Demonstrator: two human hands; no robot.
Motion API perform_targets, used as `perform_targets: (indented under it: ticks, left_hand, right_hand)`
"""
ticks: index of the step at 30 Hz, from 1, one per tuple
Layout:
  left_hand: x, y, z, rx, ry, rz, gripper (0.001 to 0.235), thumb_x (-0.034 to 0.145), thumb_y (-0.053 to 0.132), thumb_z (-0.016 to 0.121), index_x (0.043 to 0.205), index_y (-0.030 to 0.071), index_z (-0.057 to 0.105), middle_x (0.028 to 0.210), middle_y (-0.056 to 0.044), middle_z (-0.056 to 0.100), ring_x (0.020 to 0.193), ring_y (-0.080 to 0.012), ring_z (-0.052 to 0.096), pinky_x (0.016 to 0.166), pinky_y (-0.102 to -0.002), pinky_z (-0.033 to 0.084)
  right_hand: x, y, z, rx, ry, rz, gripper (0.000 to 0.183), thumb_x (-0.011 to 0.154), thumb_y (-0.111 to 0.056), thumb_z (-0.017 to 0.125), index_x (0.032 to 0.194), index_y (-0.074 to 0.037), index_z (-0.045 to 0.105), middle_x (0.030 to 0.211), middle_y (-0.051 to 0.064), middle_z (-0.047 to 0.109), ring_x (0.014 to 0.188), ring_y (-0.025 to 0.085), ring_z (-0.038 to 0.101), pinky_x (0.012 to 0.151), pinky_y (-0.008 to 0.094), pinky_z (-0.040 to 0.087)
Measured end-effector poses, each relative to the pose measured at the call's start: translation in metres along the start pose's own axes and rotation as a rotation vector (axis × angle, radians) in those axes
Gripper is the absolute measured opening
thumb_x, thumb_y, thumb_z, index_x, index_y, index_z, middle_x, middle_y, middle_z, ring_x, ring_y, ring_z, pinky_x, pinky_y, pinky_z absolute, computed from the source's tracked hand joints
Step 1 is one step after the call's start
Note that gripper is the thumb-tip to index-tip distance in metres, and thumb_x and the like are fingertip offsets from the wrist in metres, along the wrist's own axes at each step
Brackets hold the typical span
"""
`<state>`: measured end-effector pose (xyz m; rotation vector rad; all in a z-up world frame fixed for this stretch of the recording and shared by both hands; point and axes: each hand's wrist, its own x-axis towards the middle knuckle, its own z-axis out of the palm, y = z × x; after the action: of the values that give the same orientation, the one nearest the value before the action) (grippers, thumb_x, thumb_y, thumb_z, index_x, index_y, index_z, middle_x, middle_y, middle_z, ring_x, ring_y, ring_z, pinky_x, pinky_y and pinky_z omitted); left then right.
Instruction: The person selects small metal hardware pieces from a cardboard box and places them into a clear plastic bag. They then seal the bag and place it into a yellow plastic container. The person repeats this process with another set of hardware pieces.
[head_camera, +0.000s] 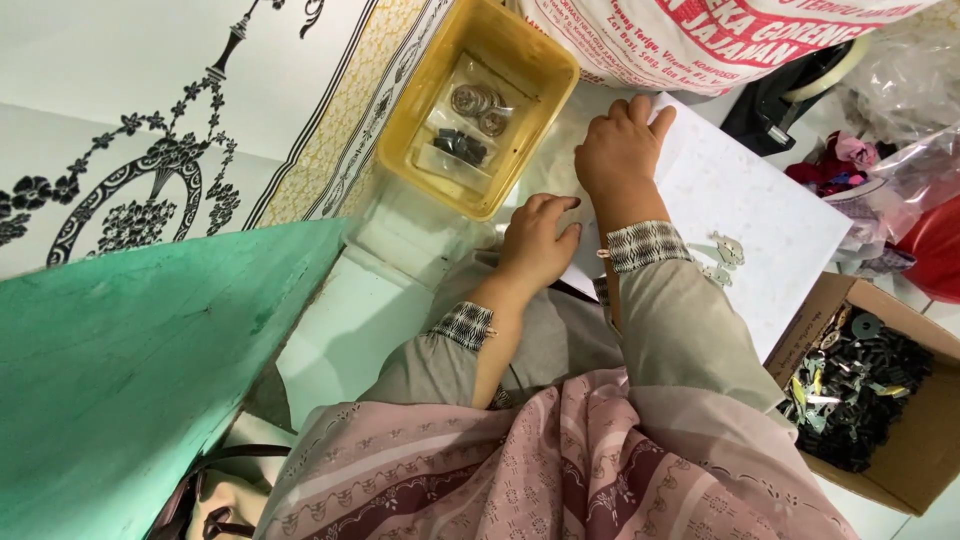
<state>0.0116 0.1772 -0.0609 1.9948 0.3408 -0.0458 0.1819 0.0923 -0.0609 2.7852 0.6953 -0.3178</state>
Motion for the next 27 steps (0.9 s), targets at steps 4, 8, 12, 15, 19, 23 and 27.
perform_targets:
  ticks: [4,8,12,15,19,23,27]
  left_hand:
    - [0.005,-0.001,-0.002,0.029,-0.033,-0.013,0.041,0.089,0.027,0.063,0.127,0.016,0.07,0.126,-0.013,0.063,0.115,-0.0353,0.059,0.1,-0.045,0.048]
    - [0.007,-0.002,-0.002,0.053,-0.055,-0.065,0.045,0.09,0.031,0.061,0.131,0.015,0.067,0.131,-0.013,0.059,0.12,-0.0352,0.056,0.102,-0.045,0.047]
    - [0.008,0.009,-0.008,0.054,-0.052,-0.092,0.051,0.09,0.028,0.066,0.139,0.012,0.06,0.136,-0.017,0.053,0.128,-0.0466,0.055,0.102,-0.062,0.051]
    - [0.003,0.02,-0.019,-0.034,0.005,-0.106,0.062,0.09,0.022,0.067,0.147,0.008,0.049,0.142,-0.024,0.047,0.134,-0.0525,0.048,0.107,-0.067,0.045]
    - [0.002,-0.008,0.003,-0.118,0.3,0.09,0.078,0.08,0.012,0.078,0.147,-0.007,0.042,0.132,-0.036,0.051,0.128,-0.0568,0.049,0.109,-0.065,0.04]
    - [-0.004,0.015,-0.019,-0.535,0.022,-0.361,0.087,0.098,0.04,0.062,0.162,0.004,0.016,0.16,-0.033,0.026,0.152,-0.0485,0.025,0.124,-0.058,0.025]
    - [-0.002,0.036,-0.028,-1.108,-0.015,-0.556,0.082,0.106,0.045,0.054,0.164,0.007,0.01,0.121,-0.016,0.059,0.096,-0.0223,0.063,0.073,-0.027,0.053]
  right_hand:
    - [-0.004,0.004,-0.001,0.018,0.065,-0.053,0.022,0.07,-0.006,0.056,0.081,-0.012,0.075,0.088,0.004,0.058,0.106,0.039,0.041,0.098,0.064,0.022]
    - [-0.013,0.004,0.009,0.13,0.405,-0.06,0.009,0.069,-0.006,0.059,0.071,-0.013,0.066,0.075,0.0,0.056,0.092,0.035,0.048,0.092,0.058,0.029]
    - [-0.038,0.008,0.005,0.543,0.37,0.072,0.011,0.088,-0.021,0.077,0.093,-0.02,0.067,0.092,0.003,0.069,0.112,0.028,0.06,0.108,0.062,0.024]
    - [-0.089,0.001,-0.05,1.094,0.359,0.133,0.01,0.093,-0.007,0.067,0.098,-0.008,0.058,0.1,0.015,0.074,0.102,0.034,0.07,0.094,0.051,0.048]
    - [-0.131,-0.005,-0.087,1.673,0.419,0.205,0.023,0.095,0.004,0.066,0.091,-0.008,0.048,0.097,0.015,0.071,0.087,0.021,0.072,0.082,0.036,0.061]
    - [-0.149,0.002,-0.116,2.106,0.394,0.364,0.024,0.091,-0.002,0.062,0.095,-0.016,0.043,0.09,0.014,0.073,0.077,0.022,0.074,0.075,0.042,0.063]
    - [-0.152,-0.003,-0.138,2.16,0.436,0.413,0.021,0.095,-0.001,0.058,0.1,-0.016,0.044,0.08,0.007,0.067,0.069,0.014,0.065,0.065,0.033,0.052]
